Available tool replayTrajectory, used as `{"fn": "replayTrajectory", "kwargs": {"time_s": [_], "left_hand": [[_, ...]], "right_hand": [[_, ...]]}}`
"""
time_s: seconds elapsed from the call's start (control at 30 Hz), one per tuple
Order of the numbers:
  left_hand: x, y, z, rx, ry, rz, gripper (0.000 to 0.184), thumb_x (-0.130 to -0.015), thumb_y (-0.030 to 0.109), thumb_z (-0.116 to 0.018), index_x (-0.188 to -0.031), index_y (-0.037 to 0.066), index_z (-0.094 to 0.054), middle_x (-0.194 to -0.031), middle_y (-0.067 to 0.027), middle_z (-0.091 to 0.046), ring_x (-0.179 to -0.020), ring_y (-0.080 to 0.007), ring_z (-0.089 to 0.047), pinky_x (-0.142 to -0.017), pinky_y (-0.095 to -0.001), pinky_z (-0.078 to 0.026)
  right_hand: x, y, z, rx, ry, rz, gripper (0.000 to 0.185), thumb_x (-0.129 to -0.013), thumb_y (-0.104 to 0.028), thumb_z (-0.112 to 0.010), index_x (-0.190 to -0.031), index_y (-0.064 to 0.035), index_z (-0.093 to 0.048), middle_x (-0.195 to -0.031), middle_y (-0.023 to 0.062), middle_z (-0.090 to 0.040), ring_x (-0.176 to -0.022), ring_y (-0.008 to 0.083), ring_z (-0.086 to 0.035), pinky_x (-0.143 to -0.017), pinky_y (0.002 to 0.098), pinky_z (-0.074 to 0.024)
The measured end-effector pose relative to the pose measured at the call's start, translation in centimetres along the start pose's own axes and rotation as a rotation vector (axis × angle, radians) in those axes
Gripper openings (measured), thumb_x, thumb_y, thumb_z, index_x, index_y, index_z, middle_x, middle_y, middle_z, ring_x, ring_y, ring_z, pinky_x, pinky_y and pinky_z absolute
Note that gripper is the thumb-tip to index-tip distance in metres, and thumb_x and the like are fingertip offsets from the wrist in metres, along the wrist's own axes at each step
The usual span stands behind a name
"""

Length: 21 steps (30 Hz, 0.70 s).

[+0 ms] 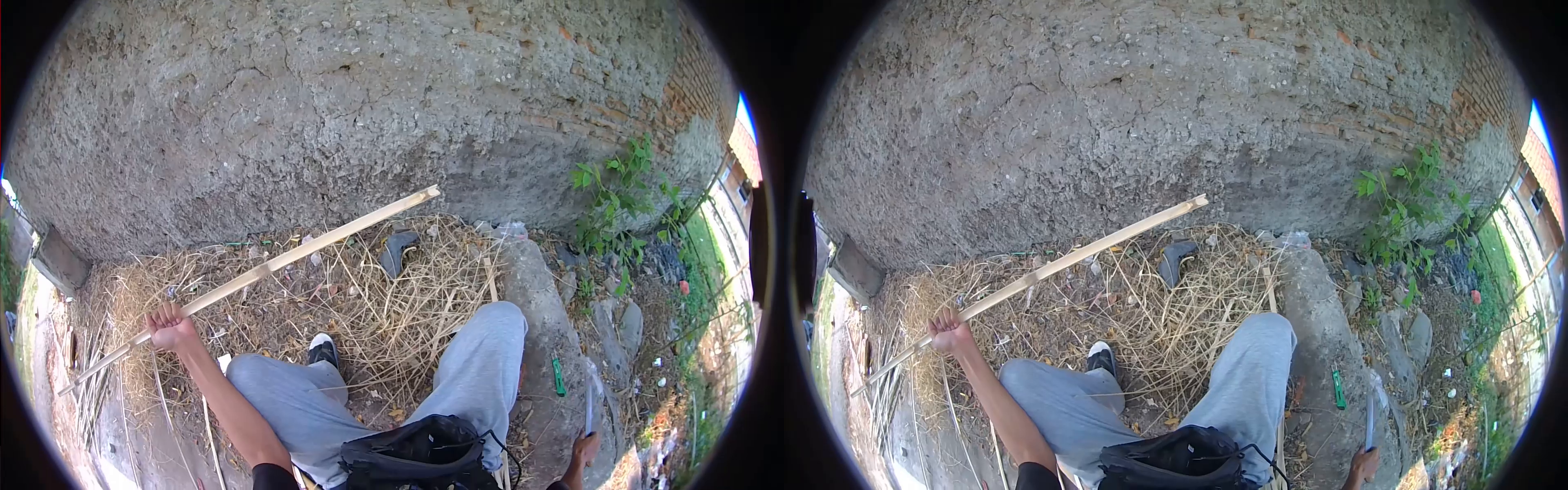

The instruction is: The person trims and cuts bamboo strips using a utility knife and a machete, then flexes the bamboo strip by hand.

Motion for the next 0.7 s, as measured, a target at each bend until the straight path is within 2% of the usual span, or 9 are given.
{"fn": "replayTrajectory", "kwargs": {"time_s": [0.07,0.1,0.13,0.2,0.37,0.4,0.53,0.7], "left_hand": [[0.4,-0.6,-0.3,0.040,-0.031,0.065,0.039,-0.098,0.022,-0.038,-0.061,0.014,-0.030,-0.052,0.0027,-0.020,-0.043,-0.0097,-0.016,-0.038,-0.0262,-0.014],[0.3,-0.6,0.1,0.047,-0.011,0.062,0.040,-0.099,0.023,-0.037,-0.061,0.014,-0.031,-0.052,0.0028,-0.020,-0.043,-0.0096,-0.016,-0.038,-0.0262,-0.014],[0.0,-0.5,0.3,0.052,-0.009,0.055,0.040,-0.099,0.023,-0.037,-0.061,0.014,-0.031,-0.052,0.0028,-0.020,-0.043,-0.0096,-0.016,-0.038,-0.0262,-0.014],[0.0,-0.6,0.4,0.099,-0.025,0.083,0.040,-0.099,0.023,-0.037,-0.061,0.014,-0.030,-0.053,0.0028,-0.020,-0.043,-0.0095,-0.016,-0.038,-0.0262,-0.014],[-0.1,-0.9,1.2,0.178,0.044,0.092,0.040,-0.099,0.022,-0.037,-0.061,0.014,-0.030,-0.053,0.0017,-0.020,-0.043,-0.0101,-0.015,-0.038,-0.0270,-0.014],[-0.3,-0.8,1.3,0.185,0.040,0.088,0.040,-0.099,0.022,-0.037,-0.061,0.014,-0.030,-0.053,0.0017,-0.020,-0.043,-0.0101,-0.015,-0.038,-0.0270,-0.014],[-0.8,-1.1,2.0,0.218,0.067,0.083,0.040,-0.099,0.022,-0.036,-0.060,0.014,-0.029,-0.053,0.0017,-0.021,-0.043,-0.0106,-0.015,-0.038,-0.0271,-0.014],[-0.7,-1.3,1.9,0.281,0.067,0.111,0.040,-0.099,0.022,-0.035,-0.060,0.013,-0.030,-0.053,0.0012,-0.021,-0.043,-0.0107,-0.015,-0.038,-0.0273,-0.013]], "right_hand": [[0.5,1.8,-3.0,0.107,-0.263,0.045,0.035,-0.085,-0.037,-0.067,-0.104,-0.0077,-0.063,-0.102,0.0169,-0.066,-0.107,0.0353,-0.060,-0.088,0.0444,-0.0461],[1.9,2.2,-3.7,0.103,-0.259,0.052,0.035,-0.085,-0.037,-0.067,-0.104,-0.0077,-0.063,-0.102,0.0169,-0.066,-0.107,0.0353,-0.060,-0.088,0.0444,-0.0461],[3.9,1.9,-2.9,0.248,-0.070,0.121,0.038,-0.084,-0.037,-0.067,-0.108,-0.0084,-0.060,-0.106,0.0155,-0.065,-0.111,0.0345,-0.057,-0.093,0.0451,-0.0436],[4.5,1.2,-1.5,0.391,0.130,0.191,0.041,-0.084,-0.037,-0.067,-0.113,-0.0092,-0.057,-0.111,0.0141,-0.064,-0.115,0.0338,-0.055,-0.097,0.0458,-0.0412],[2.8,2.8,-7.9,-0.183,-0.716,-0.170,0.061,-0.076,-0.020,-0.071,-0.131,-0.0091,-0.047,-0.132,0.0183,-0.048,-0.129,0.0384,-0.040,-0.103,0.0523,-0.0352],[2.7,2.8,-8.2,-0.192,-0.743,-0.172,0.060,-0.076,-0.019,-0.071,-0.130,-0.0084,-0.048,-0.132,0.0187,-0.048,-0.129,0.0385,-0.040,-0.104,0.0518,-0.0352],[0.4,-0.2,-6.9,-0.062,-0.461,0.128,0.058,-0.076,-0.018,-0.072,-0.128,-0.0053,-0.049,-0.132,0.0206,-0.047,-0.127,0.0390,-0.041,-0.104,0.0497,-0.0351],[-2.2,-7.4,-6.1,-0.174,-0.218,0.447,0.056,-0.077,-0.017,-0.073,-0.126,-0.0015,-0.050,-0.132,0.0230,-0.047,-0.126,0.0395,-0.042,-0.104,0.0471,-0.0350]]}}
Point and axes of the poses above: each hand's wrist, its own x-axis away from the middle knuckle, its own z-axis out of the back of the hand, y = z × x, the point moved 9 cm from there along -x, towards the middle knuckle
